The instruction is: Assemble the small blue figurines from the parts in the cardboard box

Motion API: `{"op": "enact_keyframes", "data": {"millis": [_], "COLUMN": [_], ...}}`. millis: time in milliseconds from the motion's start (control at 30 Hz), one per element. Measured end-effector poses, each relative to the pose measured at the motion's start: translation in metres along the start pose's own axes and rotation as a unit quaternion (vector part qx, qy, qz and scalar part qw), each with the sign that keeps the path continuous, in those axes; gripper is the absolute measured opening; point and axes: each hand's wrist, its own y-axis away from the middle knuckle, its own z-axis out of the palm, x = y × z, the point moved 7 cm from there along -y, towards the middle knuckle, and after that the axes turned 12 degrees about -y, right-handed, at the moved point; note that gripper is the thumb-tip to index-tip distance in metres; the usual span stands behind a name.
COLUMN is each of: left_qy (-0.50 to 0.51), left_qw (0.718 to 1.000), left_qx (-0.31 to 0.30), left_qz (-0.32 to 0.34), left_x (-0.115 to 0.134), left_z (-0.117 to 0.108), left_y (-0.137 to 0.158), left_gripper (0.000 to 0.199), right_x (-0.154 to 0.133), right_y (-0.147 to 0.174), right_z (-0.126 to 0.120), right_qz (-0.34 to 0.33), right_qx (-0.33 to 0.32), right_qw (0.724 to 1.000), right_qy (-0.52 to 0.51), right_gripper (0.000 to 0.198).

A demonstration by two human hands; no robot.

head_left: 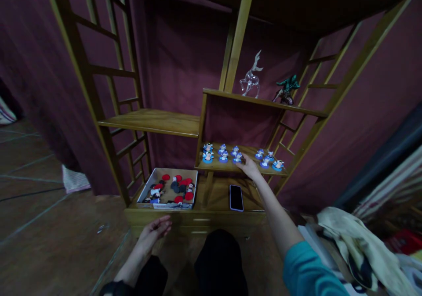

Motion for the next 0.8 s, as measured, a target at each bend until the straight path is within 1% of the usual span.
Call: {"op": "enact_keyframes", "data": {"millis": [100,133,167,200,233,300,333,367,433,467,533,633,700,800], "left_qy": [0.03,0.046,0.061,0.076,0.091,0.121,0.14,0.157,0.193,0.212,0.239,0.256,0.266,0.288], "left_qw": [0.998,0.996,0.993,0.99,0.987,0.981,0.978,0.976,0.969,0.963,0.952,0.94,0.937,0.932], "left_qx": [0.057,0.077,0.094,0.111,0.126,0.145,0.149,0.149,0.156,0.166,0.189,0.226,0.228,0.218], "left_qz": [-0.016,-0.021,-0.028,-0.034,-0.039,-0.039,-0.031,-0.023,-0.009,-0.007,-0.006,-0.001,0.0,-0.012], "left_x": [-0.003,-0.004,-0.005,-0.006,-0.006,-0.004,-0.001,0.003,0.012,0.017,0.026,0.038,0.042,0.04], "left_z": [-0.013,-0.018,-0.023,-0.029,-0.034,-0.042,-0.045,-0.047,-0.05,-0.052,-0.056,-0.061,-0.062,-0.067], "left_y": [0.002,0.003,0.003,0.003,0.002,-0.003,-0.007,-0.012,-0.024,-0.031,-0.045,-0.069,-0.086,-0.105], "left_gripper": [0.033,0.031,0.028,0.027,0.025,0.022,0.022,0.023,0.026,0.026,0.026,0.027,0.028,0.025], "right_x": [-0.016,-0.022,-0.027,-0.03,-0.033,-0.038,-0.039,-0.042,-0.048,-0.048,-0.041,-0.018,0.001,0.022], "right_y": [0.029,0.044,0.061,0.077,0.093,0.119,0.129,0.136,0.145,0.145,0.136,0.111,0.095,0.079], "right_z": [-0.014,-0.016,-0.013,-0.005,0.008,0.047,0.072,0.1,0.157,0.18,0.216,0.258,0.279,0.309], "right_qz": [-0.059,-0.078,-0.087,-0.086,-0.081,-0.057,-0.038,-0.024,-0.016,-0.009,0.011,0.041,0.056,0.05], "right_qx": [0.12,0.162,0.188,0.195,0.185,0.125,0.076,0.015,-0.117,-0.161,-0.194,-0.215,-0.218,-0.233], "right_qw": [0.991,0.983,0.978,0.976,0.977,0.984,0.986,0.986,0.976,0.97,0.963,0.965,0.97,0.971], "right_qy": [-0.014,-0.022,-0.034,-0.05,-0.071,-0.118,-0.141,-0.162,-0.18,-0.184,-0.188,-0.148,-0.092,-0.015], "right_gripper": [0.044,0.04,0.036,0.033,0.029,0.023,0.021,0.02,0.019,0.02,0.022,0.023,0.026,0.028]}}
